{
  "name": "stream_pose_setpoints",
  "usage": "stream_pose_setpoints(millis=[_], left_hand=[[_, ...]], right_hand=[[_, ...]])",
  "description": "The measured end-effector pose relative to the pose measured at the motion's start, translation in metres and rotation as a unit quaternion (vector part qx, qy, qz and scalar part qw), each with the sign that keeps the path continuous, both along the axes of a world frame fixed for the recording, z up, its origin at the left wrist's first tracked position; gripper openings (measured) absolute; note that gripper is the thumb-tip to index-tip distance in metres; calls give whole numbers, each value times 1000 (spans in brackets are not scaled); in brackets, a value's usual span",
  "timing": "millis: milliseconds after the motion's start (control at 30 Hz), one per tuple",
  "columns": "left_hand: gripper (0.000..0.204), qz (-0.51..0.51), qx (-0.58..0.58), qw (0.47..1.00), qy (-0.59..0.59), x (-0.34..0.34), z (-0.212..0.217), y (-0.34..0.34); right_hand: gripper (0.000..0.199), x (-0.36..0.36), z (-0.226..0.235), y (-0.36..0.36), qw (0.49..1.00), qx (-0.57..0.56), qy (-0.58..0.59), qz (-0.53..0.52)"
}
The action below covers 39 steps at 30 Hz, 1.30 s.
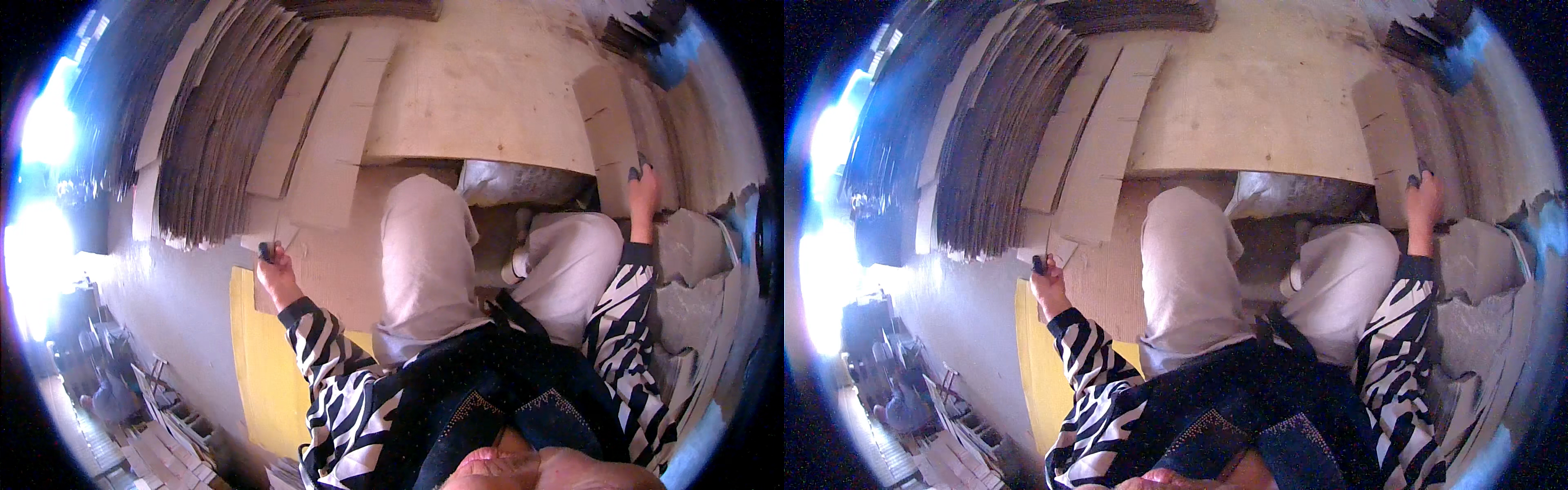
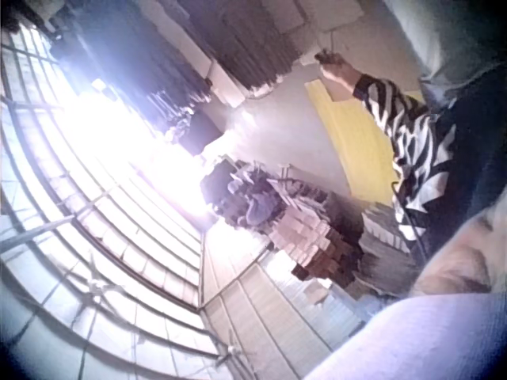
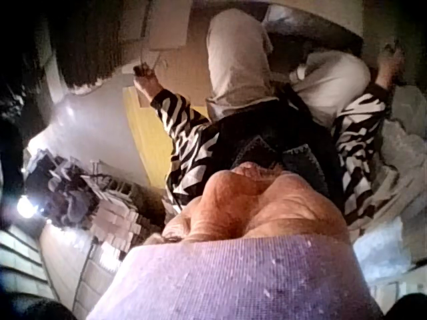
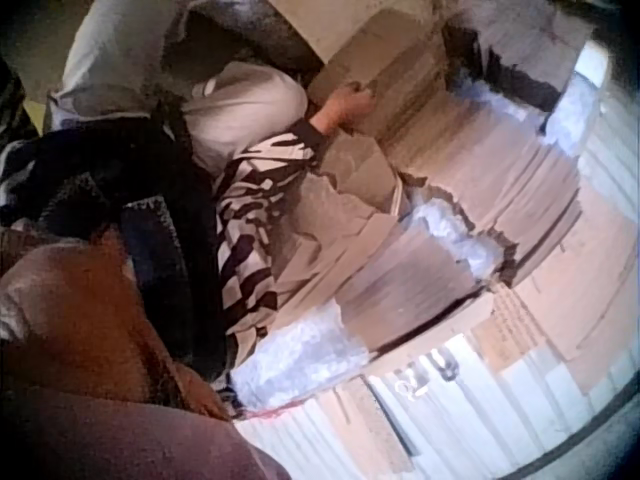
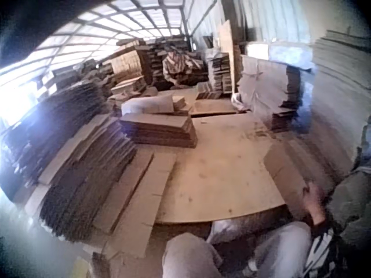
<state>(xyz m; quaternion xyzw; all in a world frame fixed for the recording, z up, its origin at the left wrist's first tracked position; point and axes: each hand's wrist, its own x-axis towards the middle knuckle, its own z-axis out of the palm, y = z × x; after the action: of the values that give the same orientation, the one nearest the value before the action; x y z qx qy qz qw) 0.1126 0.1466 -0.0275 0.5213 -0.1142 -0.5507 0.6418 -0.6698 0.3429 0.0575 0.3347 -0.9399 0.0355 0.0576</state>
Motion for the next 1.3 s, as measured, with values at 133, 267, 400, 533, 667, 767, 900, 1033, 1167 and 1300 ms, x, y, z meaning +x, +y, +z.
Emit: stream_pose_setpoints(millis=[133,267,400,533,667,767,900,1033,1167,1300], left_hand=[[24,-81,-7,976,-204,-7,-12,17],[20,9,65,951,-302,-30,57,59],[16,23,-148,797,-585,-119,118,44],[34,-161,-201,605,-753,-241,129,-35],[44,-193,-214,439,-851,-368,125,-102],[35,-175,-124,344,-914,-383,96,-155],[22,-171,-131,293,-931,-382,56,-176],[22,-245,-243,333,-877,-377,74,-160],[17,-313,-266,455,-790,-371,96,-152],[19,-463,-214,615,-601,-405,79,-94]], right_hand=[[25,-10,-9,26,988,-100,108,48],[32,1,21,18,981,-177,66,44],[33,54,65,-43,972,-189,-16,138],[24,94,49,-114,967,-105,-38,227],[23,121,24,-121,968,-19,-71,242],[22,124,12,-113,963,-40,-94,251],[21,114,14,-108,950,-96,-84,284],[20,110,21,-122,943,-136,-86,290],[19,130,35,-134,893,-260,-86,358],[18,150,43,-137,850,-308,-66,422]])
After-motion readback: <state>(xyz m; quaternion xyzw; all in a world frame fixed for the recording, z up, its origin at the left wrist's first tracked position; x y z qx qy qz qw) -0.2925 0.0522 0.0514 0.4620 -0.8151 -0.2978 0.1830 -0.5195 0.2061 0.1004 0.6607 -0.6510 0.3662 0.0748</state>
